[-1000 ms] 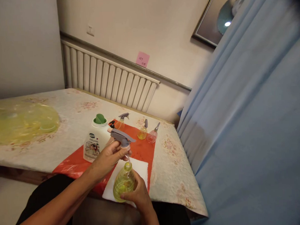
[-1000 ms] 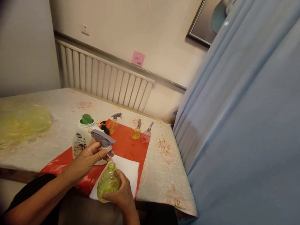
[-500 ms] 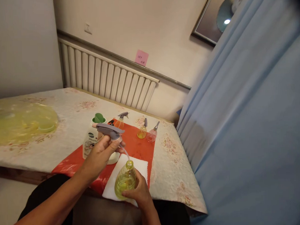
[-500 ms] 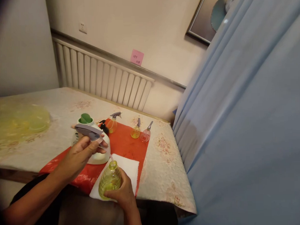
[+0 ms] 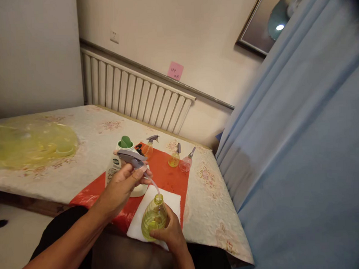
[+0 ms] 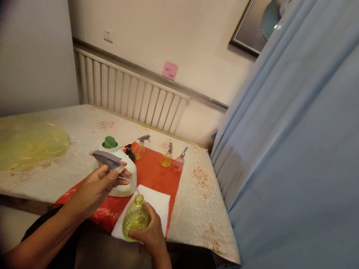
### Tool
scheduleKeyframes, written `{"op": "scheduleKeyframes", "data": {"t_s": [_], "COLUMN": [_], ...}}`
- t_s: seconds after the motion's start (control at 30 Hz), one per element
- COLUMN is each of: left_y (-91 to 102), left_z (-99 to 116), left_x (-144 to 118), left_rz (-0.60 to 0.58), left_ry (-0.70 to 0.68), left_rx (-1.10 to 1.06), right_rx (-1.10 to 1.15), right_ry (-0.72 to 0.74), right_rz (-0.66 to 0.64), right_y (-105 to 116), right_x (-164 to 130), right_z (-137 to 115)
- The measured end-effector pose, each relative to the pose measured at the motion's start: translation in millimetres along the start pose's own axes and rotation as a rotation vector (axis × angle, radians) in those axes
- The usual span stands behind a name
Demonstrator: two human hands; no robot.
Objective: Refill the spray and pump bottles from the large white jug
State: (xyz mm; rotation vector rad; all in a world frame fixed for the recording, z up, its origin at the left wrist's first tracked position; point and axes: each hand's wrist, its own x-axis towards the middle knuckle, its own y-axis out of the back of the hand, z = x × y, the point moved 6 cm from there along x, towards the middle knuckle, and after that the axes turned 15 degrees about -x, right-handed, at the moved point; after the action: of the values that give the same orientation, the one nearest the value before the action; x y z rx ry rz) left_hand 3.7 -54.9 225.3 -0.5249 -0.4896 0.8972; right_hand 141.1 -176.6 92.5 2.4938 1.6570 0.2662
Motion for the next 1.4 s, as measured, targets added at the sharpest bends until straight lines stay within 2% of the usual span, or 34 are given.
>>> {"op": "scheduleKeyframes", "data": {"t_s": [0.13, 0.23, 0.33, 0.43, 0.57, 0.67, 0.77, 0.93, 1.1, 1.27, 1.4], "left_y": [18.6, 41.6, 67.3, 91.1, 109.7, 106.3, 93.5, 74.3, 63.6, 58.8, 68.8], "left_z": [2, 4, 1, -14, -51, -81, -107, -147, -173, -200, -225], "left_x": [0, -2, -6, -15, -35, -46, -45, -28, -5, 20, 40], "left_rz": [0.066, 0.168, 0.242, 0.260, 0.267, 0.213, 0.093, -0.081, -0.197, -0.285, -0.289], "left_ry": [-0.041, -0.081, -0.064, 0.006, 0.157, 0.259, 0.324, 0.435, 0.539, 0.590, 0.624], "left_rx": [-0.153, -0.248, -0.320, -0.341, -0.304, -0.243, -0.186, -0.210, -0.155, -0.172, -0.095], "right_rx": [-0.027, -0.077, -0.143, -0.184, -0.213, -0.226, -0.249, -0.268, -0.420, -0.569, -0.708], "right_ry": [-0.014, -0.057, -0.113, -0.135, -0.099, -0.056, -0.033, 0.059, 0.061, 0.117, 0.211], "right_rz": [0.032, 0.079, 0.112, 0.135, 0.150, 0.147, 0.140, 0.129, 0.138, 0.067, 0.102], "right_y": [5, 14, 26, 36, 43, 45, 48, 61, 71, 51, 33], "right_x": [3, 6, 9, 12, 21, 28, 37, 55, 80, 113, 143], "right_z": [9, 23, 34, 35, 25, 18, 10, -17, -50, -99, -137]}}
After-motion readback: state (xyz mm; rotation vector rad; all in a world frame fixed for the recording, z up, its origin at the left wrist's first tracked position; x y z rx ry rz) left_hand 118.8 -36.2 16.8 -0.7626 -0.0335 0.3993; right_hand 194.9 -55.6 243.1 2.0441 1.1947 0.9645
